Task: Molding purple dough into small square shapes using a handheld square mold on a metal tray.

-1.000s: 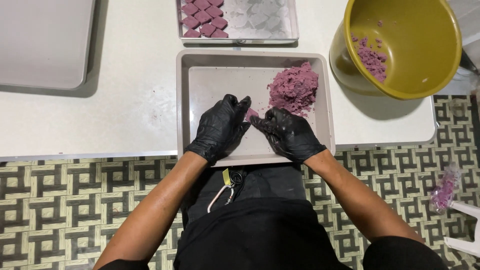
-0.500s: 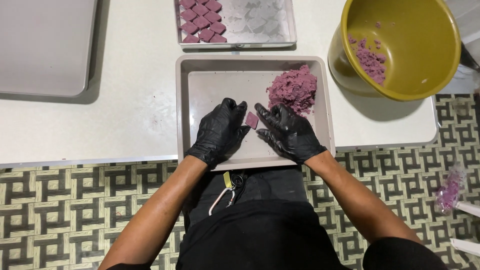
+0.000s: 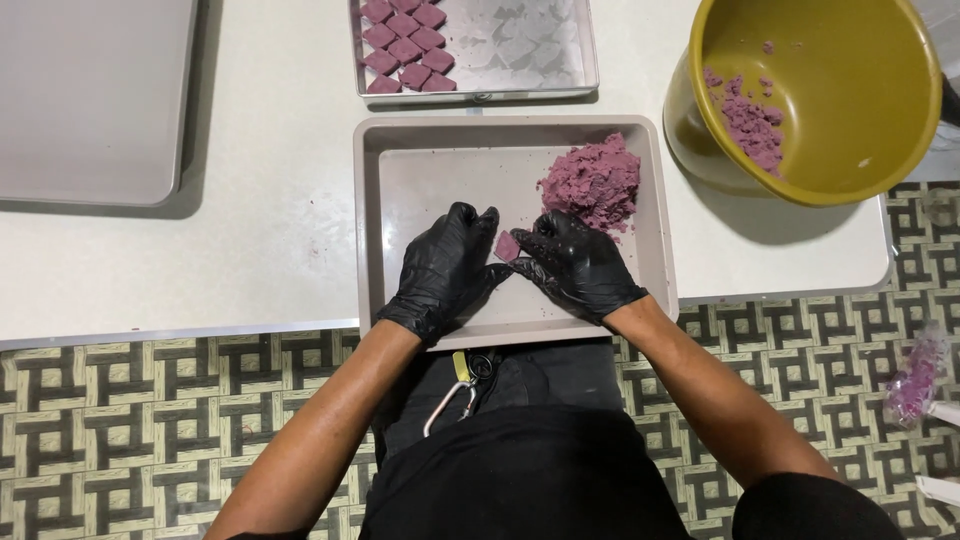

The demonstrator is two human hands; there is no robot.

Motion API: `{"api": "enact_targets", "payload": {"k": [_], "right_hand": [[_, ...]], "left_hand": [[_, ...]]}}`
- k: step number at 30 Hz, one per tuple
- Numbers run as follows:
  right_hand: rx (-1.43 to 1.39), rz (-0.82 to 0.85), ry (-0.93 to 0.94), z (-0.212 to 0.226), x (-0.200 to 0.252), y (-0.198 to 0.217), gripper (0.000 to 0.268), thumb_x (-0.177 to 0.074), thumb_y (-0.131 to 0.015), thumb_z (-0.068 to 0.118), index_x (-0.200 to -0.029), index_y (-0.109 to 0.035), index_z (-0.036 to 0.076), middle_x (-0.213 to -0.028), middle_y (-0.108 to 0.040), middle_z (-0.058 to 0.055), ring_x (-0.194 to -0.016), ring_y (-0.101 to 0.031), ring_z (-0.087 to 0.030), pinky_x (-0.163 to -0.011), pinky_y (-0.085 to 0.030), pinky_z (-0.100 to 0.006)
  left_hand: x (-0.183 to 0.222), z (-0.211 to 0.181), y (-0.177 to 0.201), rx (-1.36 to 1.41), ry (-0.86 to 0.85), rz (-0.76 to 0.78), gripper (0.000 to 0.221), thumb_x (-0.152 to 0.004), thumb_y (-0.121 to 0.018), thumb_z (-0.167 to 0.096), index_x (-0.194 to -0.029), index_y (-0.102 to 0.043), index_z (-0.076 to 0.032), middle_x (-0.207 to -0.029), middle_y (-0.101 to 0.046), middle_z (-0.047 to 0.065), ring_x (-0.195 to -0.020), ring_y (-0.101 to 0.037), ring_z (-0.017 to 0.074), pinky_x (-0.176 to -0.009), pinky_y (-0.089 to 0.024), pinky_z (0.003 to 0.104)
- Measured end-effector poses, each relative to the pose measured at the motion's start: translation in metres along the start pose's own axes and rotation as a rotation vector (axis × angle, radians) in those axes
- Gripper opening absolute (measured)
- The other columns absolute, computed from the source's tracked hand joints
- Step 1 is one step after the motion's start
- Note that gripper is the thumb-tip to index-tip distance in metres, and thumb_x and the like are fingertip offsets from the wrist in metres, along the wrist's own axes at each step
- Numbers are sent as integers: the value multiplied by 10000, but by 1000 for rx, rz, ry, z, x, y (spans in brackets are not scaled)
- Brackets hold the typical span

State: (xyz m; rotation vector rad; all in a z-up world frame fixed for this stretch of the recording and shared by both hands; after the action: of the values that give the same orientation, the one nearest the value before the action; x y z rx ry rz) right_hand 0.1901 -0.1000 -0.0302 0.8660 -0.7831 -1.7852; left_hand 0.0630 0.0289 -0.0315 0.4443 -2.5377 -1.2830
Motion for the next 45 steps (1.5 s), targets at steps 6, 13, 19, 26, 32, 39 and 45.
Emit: {"api": "enact_targets", "payload": {"k": [6,13,19,26,32,39,45], "right_hand": [[112,-21,8,22,-4,14,413,-877,-804,335,-1260,-726,203,-1036,-654,-105,-970,-694,-366,-777,-609,-488],[91,22,-33,4,1,16,296,-863,-812,311,-1153,-762,285,-1025,-691,-20,-990,-705,-279,-823,-607,-420],[-3,-8,-127,11,-1,19,229,-842,-807,225,-1064,-755,204,-1000,-700,-32,-926,-721,-295,-756,-596,-451],[-42,6,-154,7,2,10,124,-865,-747,202,-988,-765,202,-973,-709,-32,-915,-716,-321,-761,-586,-460],[-98,27,-189,-1,6,5,132,-860,-750,203,-989,-778,207,-978,-713,-43,-951,-711,-345,-796,-584,-485],[-218,38,-190,3,6,9,176,-861,-735,170,-1031,-779,174,-971,-718,-107,-997,-703,-380,-834,-572,-500],[-240,1,-182,-1,8,7,176,-857,-745,152,-1029,-782,143,-964,-727,-135,-990,-706,-393,-845,-569,-503]], "left_hand": [[-3,-1,1,-34,24,23,757,-819,-774,-469,-1475,-486,-222,-1210,-540,97,-1092,-637,387,-897,-577,558],[-3,-5,1,-38,42,41,759,-818,-766,-495,-1476,-495,-232,-1189,-553,100,-1060,-659,391,-870,-583,563],[-6,-10,-2,0,3,-8,711,-786,-805,-488,-1377,-591,-155,-1130,-578,116,-1052,-662,406,-860,-574,563],[-5,-6,-7,76,-45,-82,532,-787,-828,-395,-1236,-670,-157,-1077,-595,76,-1031,-663,359,-829,-585,517],[-7,-9,-3,56,-118,-132,438,-764,-833,-395,-1122,-694,-185,-1013,-597,14,-970,-680,286,-783,-601,474],[-11,-4,-9,19,-227,-173,475,-749,-846,-419,-1126,-688,-177,-978,-586,24,-893,-691,312,-739,-601,495],[-31,18,-42,82,-196,-130,584,-720,-862,-420,-1201,-660,-156,-1035,-582,50,-952,-683,342,-790,-604,529]]}}
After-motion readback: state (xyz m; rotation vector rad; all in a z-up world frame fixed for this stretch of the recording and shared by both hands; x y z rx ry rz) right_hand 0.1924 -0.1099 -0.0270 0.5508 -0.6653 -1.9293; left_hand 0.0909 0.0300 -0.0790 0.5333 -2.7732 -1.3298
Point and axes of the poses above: each hand's wrist, its own x-axis away from the middle knuckle, its own y-axis out of the back of the hand, z = x × y, the point moved 6 cm from there along -x, towards the middle knuckle
